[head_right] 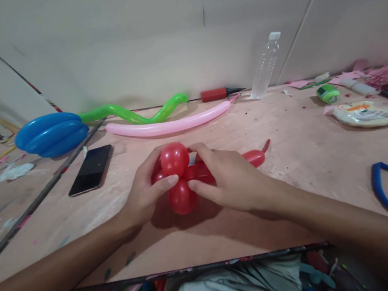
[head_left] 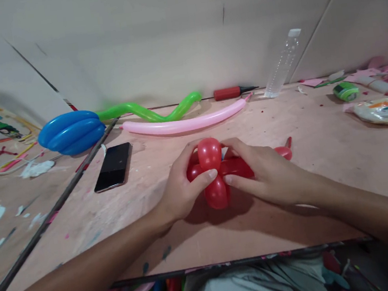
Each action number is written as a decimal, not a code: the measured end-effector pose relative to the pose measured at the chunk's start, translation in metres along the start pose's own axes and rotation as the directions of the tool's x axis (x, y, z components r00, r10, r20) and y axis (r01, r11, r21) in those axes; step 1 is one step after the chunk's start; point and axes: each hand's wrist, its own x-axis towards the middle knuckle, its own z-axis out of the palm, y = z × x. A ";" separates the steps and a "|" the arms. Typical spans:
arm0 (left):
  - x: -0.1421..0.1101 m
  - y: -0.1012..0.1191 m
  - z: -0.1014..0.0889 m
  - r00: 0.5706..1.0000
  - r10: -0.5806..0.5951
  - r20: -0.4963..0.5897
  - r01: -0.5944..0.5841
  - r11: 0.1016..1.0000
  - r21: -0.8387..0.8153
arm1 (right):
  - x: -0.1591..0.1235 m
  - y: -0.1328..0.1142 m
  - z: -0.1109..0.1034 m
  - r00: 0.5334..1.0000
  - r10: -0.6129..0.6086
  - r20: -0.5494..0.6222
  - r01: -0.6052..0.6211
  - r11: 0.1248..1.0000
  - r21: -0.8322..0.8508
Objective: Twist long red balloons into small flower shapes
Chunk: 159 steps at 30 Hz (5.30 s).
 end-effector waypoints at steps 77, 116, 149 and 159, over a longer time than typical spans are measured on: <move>0.001 0.026 -0.017 0.884 0.459 0.089 -0.375 0.581 0.723 | 0.015 0.016 -0.018 0.969 0.225 0.103 -0.201 0.958 -0.205; 0.005 0.020 0.017 0.862 -0.368 0.347 -0.292 0.199 0.936 | 0.022 0.013 0.034 0.955 -0.051 0.292 0.180 0.881 -0.437; 0.003 0.012 -0.005 0.839 -0.379 0.391 -0.343 0.188 0.920 | 0.018 0.018 0.025 0.957 -0.084 0.277 0.193 0.898 -0.395; 0.004 0.015 -0.004 0.835 -0.368 0.410 -0.364 0.190 0.912 | 0.018 0.020 0.027 0.942 -0.108 0.318 0.246 0.867 -0.434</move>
